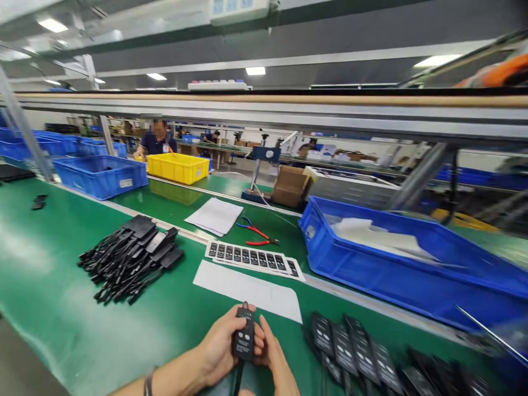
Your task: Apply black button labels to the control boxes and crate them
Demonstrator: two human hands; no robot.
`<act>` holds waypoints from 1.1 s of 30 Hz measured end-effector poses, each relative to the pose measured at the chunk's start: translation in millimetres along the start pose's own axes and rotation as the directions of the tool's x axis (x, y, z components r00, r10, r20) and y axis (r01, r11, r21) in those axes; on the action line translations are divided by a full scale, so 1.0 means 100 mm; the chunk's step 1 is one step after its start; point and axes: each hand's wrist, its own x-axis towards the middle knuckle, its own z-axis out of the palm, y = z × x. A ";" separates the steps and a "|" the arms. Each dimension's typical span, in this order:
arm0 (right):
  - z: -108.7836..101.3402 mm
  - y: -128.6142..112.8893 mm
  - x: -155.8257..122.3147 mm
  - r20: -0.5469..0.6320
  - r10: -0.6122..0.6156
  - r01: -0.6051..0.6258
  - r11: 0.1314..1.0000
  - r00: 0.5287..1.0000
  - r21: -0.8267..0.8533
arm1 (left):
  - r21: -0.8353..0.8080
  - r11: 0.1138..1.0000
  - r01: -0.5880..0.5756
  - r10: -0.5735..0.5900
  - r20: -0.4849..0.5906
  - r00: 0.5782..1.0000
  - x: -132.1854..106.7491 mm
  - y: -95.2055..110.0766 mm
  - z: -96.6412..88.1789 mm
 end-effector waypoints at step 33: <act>-0.20 -0.34 -0.05 -0.070 -0.129 0.134 0.989 0.989 0.056 | 0.237 0.960 0.148 -0.194 0.184 0.963 -0.23 0.14 0.06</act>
